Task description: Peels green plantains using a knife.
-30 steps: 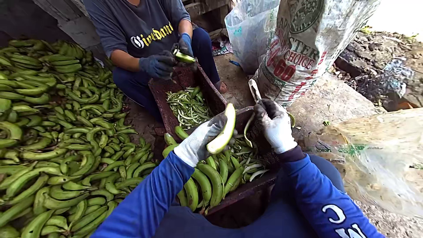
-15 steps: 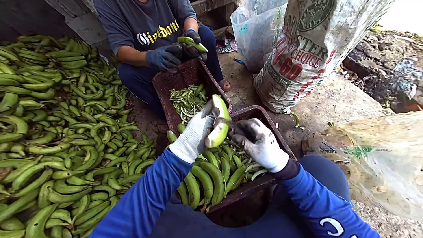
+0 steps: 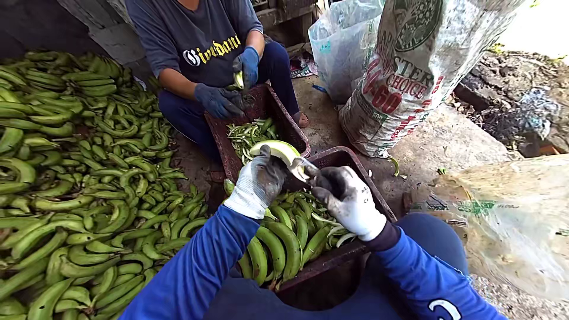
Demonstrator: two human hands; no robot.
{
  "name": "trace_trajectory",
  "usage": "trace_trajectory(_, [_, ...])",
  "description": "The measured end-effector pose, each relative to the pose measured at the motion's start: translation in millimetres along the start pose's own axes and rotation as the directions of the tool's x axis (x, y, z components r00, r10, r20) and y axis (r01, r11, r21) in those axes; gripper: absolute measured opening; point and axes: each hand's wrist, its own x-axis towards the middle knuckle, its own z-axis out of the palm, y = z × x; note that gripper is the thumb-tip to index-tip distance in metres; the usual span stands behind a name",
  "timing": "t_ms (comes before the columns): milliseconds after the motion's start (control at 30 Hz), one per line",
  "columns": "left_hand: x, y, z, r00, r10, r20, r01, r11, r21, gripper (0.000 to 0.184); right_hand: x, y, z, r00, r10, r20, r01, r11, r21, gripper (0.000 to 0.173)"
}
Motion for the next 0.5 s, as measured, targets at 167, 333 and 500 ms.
trace_trajectory(167, [-16.5, 3.0, 7.3, 0.996, -0.073, 0.054, 0.047, 0.925, 0.376, 0.037, 9.0, 1.2, -3.1, 0.993, -0.116, 0.033, 0.117, 0.992, -0.049, 0.043])
trace_trajectory(333, [-32.9, 9.2, 19.8, 0.855, -0.437, 0.28, 0.106, 0.676, 0.73, 0.04, 36.5, 25.4, -30.9, 0.985, 0.149, 0.091, -0.14, 0.985, -0.097, 0.034])
trace_trajectory(500, [-24.8, -8.9, 17.1, 0.926, -0.182, 0.329, -0.027, 0.84, 0.542, 0.057, 33.6, 20.2, -42.0, 0.982, 0.174, -0.074, -0.175, 0.985, -0.004, 0.037])
